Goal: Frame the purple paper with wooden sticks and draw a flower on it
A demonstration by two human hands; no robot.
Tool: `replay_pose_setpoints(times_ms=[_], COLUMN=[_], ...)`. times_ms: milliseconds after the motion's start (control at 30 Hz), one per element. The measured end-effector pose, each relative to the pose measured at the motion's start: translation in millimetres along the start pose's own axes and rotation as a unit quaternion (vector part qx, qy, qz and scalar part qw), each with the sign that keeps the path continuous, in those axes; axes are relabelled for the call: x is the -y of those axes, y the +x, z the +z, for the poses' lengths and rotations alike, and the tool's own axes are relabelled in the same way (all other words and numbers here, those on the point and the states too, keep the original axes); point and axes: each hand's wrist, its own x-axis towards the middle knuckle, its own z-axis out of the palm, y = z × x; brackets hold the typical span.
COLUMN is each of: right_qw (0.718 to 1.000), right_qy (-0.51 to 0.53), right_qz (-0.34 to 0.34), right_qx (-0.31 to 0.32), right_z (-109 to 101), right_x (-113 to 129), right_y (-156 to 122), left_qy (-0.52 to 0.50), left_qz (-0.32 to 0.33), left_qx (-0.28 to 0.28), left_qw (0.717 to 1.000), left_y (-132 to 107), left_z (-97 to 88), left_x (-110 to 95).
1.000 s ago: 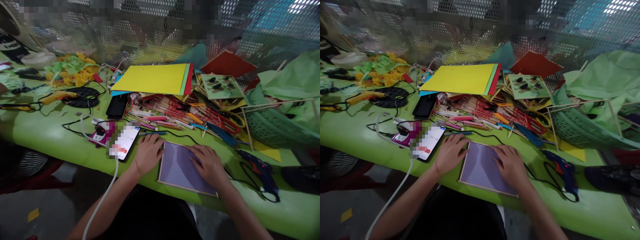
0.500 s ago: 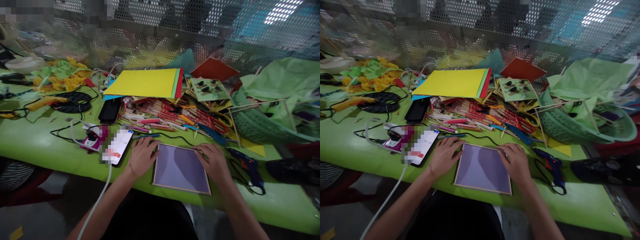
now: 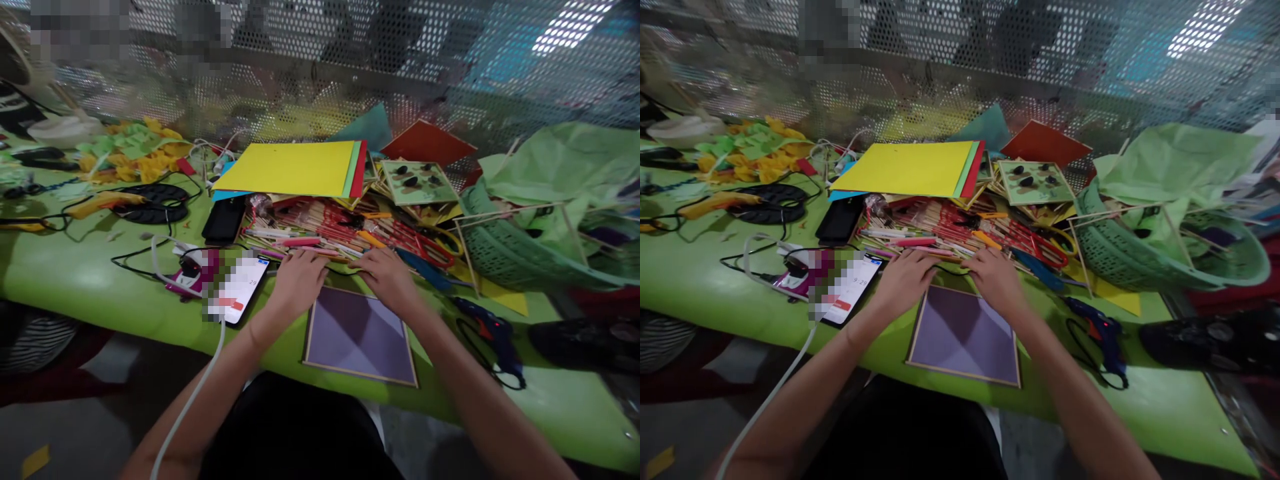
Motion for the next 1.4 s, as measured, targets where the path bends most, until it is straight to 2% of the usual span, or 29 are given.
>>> replay_pose_setpoints(times_ms=[167,300,400,433,500,600,667,767,833,900,933,967,1000,1067,1100,1133,1167,1200,1267,1333,1400], right_qw=[1.0,1.0,0.988,0.974,0.924,0.854,0.826,0.813,0.823,0.855,0.879,0.898,0.904,0.905,0.913,0.925,0.921,0.925,0.948,0.96,0.971], right_qy=[-0.01,0.009,0.121,0.187,0.326,0.457,0.498,0.513,0.501,0.471,0.443,0.422,0.409,0.409,0.396,0.361,0.35,0.33,0.259,0.216,0.18], right_qz=[-0.003,0.016,0.069,0.102,0.166,0.216,0.233,0.245,0.236,0.21,0.176,0.107,0.022,-0.014,0.005,0.068,0.084,0.117,0.168,0.174,0.157], right_qx=[0.016,-0.012,-0.062,-0.081,-0.11,-0.125,-0.126,-0.128,-0.122,-0.058,-0.005,0.066,0.121,0.115,0.099,0.094,0.149,0.148,0.084,0.03,0.005], right_z=[16,16,11,9,5,-1,-5,-16,-34,-62,-79,-96,-111,-133,-138,-138,-134,-126,-103,-78,-56], right_x=[6,-7,-21,-25,-31,-32,-29,-21,-13,-5,0,4,8,13,15,15,14,13,10,9,10], right_y=[28,21,10,7,3,3,7,8,-5,-33,-52,-73,-93,-124,-133,-137,-137,-134,-123,-114,-109], left_qy=[-0.001,-0.012,-0.02,-0.022,-0.025,-0.028,-0.03,-0.035,-0.039,-0.044,-0.046,-0.048,-0.051,-0.059,-0.064,-0.069,-0.075,-0.08,-0.087,-0.093,-0.101], left_qz=[-0.02,-0.043,-0.049,-0.05,-0.05,-0.05,-0.048,-0.041,-0.035,-0.032,-0.031,-0.031,-0.03,-0.024,-0.019,-0.012,-0.005,0.002,0.014,0.024,0.027], left_qx=[-0.031,-0.052,-0.049,-0.046,-0.042,-0.041,-0.041,-0.041,-0.041,-0.042,-0.042,-0.042,-0.04,-0.034,-0.029,-0.023,-0.017,-0.012,-0.003,0.002,0.001], left_qw=[0.999,0.998,0.997,0.997,0.998,0.997,0.998,0.998,0.998,0.998,0.998,0.997,0.997,0.997,0.997,0.997,0.997,0.997,0.996,0.995,0.995], left_y=[32,35,32,31,31,31,31,30,29,29,29,29,29,29,28,27,25,23,16,8,-2], left_z=[7.2,14.6,18.7,19.3,19.3,18.1,17.7,18.2,18.7,18.6,18.1,17.4,16.4,14.2,13.1,12.2,11.5,11.1,11.2,12.1,13.2], left_x=[5,16,24,26,28,29,28,28,28,29,30,30,30,30,29,29,28,27,25,24,23])
